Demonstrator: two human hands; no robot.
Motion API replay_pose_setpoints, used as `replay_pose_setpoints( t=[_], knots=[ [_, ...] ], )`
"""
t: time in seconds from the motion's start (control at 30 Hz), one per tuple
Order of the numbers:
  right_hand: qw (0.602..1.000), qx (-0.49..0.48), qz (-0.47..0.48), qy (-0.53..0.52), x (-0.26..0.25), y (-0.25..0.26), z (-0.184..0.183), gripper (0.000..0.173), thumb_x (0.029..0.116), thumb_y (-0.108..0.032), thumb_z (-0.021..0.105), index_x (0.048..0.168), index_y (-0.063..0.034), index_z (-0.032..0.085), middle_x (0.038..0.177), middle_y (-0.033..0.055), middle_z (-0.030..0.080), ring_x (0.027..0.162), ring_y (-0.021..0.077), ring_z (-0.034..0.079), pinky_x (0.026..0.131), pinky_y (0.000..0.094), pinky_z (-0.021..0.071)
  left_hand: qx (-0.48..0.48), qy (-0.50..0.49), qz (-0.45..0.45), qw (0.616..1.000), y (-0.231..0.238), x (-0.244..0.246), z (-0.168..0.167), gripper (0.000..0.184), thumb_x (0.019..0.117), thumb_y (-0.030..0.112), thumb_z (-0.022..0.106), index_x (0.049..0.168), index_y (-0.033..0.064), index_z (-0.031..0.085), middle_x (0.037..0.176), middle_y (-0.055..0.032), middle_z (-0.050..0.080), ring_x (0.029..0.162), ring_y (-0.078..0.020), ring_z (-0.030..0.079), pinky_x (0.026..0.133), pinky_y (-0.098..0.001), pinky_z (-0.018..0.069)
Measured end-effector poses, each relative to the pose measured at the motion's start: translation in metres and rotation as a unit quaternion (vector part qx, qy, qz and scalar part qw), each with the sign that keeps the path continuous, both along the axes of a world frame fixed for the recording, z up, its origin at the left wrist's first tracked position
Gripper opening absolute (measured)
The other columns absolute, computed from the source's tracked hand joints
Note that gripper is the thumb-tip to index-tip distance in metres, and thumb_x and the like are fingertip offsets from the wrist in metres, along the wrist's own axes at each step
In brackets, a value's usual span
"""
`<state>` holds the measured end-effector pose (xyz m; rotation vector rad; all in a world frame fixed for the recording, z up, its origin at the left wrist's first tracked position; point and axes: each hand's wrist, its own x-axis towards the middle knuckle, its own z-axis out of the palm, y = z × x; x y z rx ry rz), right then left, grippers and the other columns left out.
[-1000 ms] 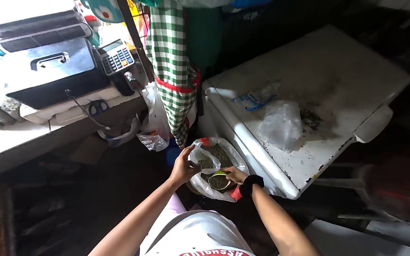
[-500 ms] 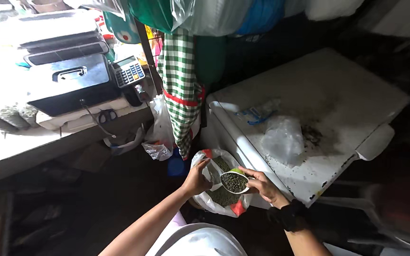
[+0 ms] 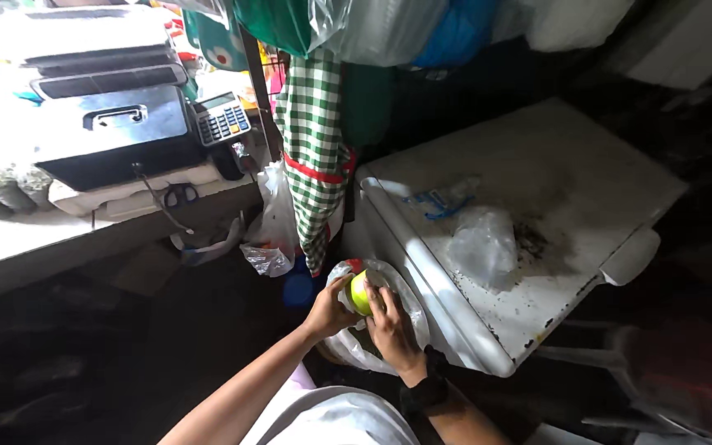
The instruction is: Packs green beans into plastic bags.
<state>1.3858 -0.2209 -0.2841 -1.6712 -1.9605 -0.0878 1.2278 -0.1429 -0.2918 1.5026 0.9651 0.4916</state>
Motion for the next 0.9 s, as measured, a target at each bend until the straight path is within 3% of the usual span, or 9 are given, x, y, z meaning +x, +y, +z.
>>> replay_pose_setpoints(
  t=[0.17,0.23,0.3,0.33,0.4,0.5,0.6,0.77,0.9],
  knots=[
    [0.997,-0.035,-0.055,0.042,0.026,0.004,0.012,0.069,0.0699,-0.001,0.082,0.136,0.002,0.063,0.116,0.0292,0.067,0.1,0.0424,0.069,0.084,0.0483,0.0609,-0.038,0.0,0.021,0.999,0.004,-0.006,-0.001,0.092,0.0723,-0.004,0.083,0.153,0.0014,0.041,0.154,-0.0197,0.043,0.089,-0.0194,0.072,0.074,-0.0345,0.0623],
    [0.971,-0.196,-0.122,0.062,0.044,0.006,0.019,0.084,0.0737,-0.003,0.082,0.15,0.0037,0.047,0.13,0.0338,0.058,0.115,0.0464,0.063,0.096,0.0532,0.0549,-0.077,-0.024,0.047,0.996,0.003,-0.009,0.002,0.094,0.0727,-0.008,0.083,0.154,0.0015,0.038,0.154,-0.0191,0.041,0.081,-0.0173,0.072,0.073,-0.0335,0.0632],
    [0.901,-0.397,-0.16,0.064,0.058,0.013,0.01,0.099,0.0787,-0.001,0.078,0.161,0.0018,0.023,0.15,0.0342,0.041,0.133,0.0472,0.05,0.11,0.0533,0.045,-0.118,-0.071,0.073,0.988,-0.001,-0.009,0.006,0.095,0.0736,-0.012,0.081,0.155,0.0027,0.035,0.158,-0.0175,0.039,0.075,-0.0169,0.073,0.073,-0.0336,0.0646],
    [0.883,-0.437,-0.155,0.068,0.061,0.01,-0.007,0.097,0.0795,0.003,0.076,0.16,0.0028,0.023,0.154,0.0348,0.036,0.136,0.0485,0.047,0.112,0.0543,0.0437,-0.124,-0.093,0.082,0.985,-0.004,-0.008,0.006,0.095,0.0737,-0.012,0.081,0.156,0.003,0.035,0.158,-0.0165,0.039,0.074,-0.0168,0.073,0.073,-0.0337,0.0651],
    [0.902,-0.416,-0.114,0.016,0.062,0.0,-0.052,0.075,0.085,0.005,0.067,0.155,0.0026,0.038,0.149,0.0348,0.043,0.125,0.0504,0.056,0.102,0.0586,0.0506,-0.112,-0.125,0.1,0.981,-0.009,-0.005,0.008,0.095,0.0733,-0.012,0.081,0.155,0.002,0.035,0.155,-0.015,0.042,0.074,-0.0162,0.073,0.072,-0.0331,0.0655],
    [0.966,-0.248,-0.011,-0.065,0.061,0.002,-0.088,0.033,0.0955,0.002,0.056,0.127,0.0052,0.067,0.125,0.032,0.064,0.115,0.049,0.064,0.091,0.0601,0.0552,-0.093,-0.139,0.125,0.978,-0.013,-0.003,0.021,0.095,0.0735,-0.012,0.081,0.155,0.0005,0.034,0.154,-0.0139,0.045,0.076,-0.0164,0.074,0.072,-0.0326,0.0661],
    [0.981,-0.16,0.048,-0.103,0.068,0.03,-0.102,0.022,0.0946,0.001,0.059,0.111,0.0065,0.073,0.124,0.0277,0.068,0.116,0.047,0.066,0.097,0.0617,0.0514,-0.059,-0.135,0.128,0.981,-0.014,-0.003,0.028,0.095,0.0728,-0.01,0.082,0.155,-0.0014,0.034,0.153,-0.0145,0.045,0.078,-0.0144,0.073,0.072,-0.0311,0.0655],
    [0.958,-0.225,0.029,-0.176,0.073,0.038,-0.14,0.032,0.0992,0.0,0.049,0.126,0.0089,0.066,0.134,0.0321,0.061,0.128,0.0484,0.058,0.108,0.059,0.045,-0.049,-0.113,0.133,0.983,-0.011,-0.007,0.025,0.095,0.0731,-0.01,0.082,0.155,-0.0011,0.035,0.154,-0.0154,0.044,0.08,-0.0157,0.073,0.073,-0.0315,0.0659],
    [0.881,-0.456,-0.017,-0.127,0.057,0.031,-0.119,0.044,0.0939,0.006,0.057,0.138,0.008,0.056,0.138,0.0327,0.057,0.135,0.0471,0.05,0.116,0.0592,0.0324,-0.063,-0.116,0.134,0.982,-0.009,-0.006,0.026,0.094,0.0733,-0.012,0.081,0.155,-0.0019,0.035,0.153,-0.0157,0.045,0.077,-0.0149,0.073,0.072,-0.0305,0.0656]
  ],
)
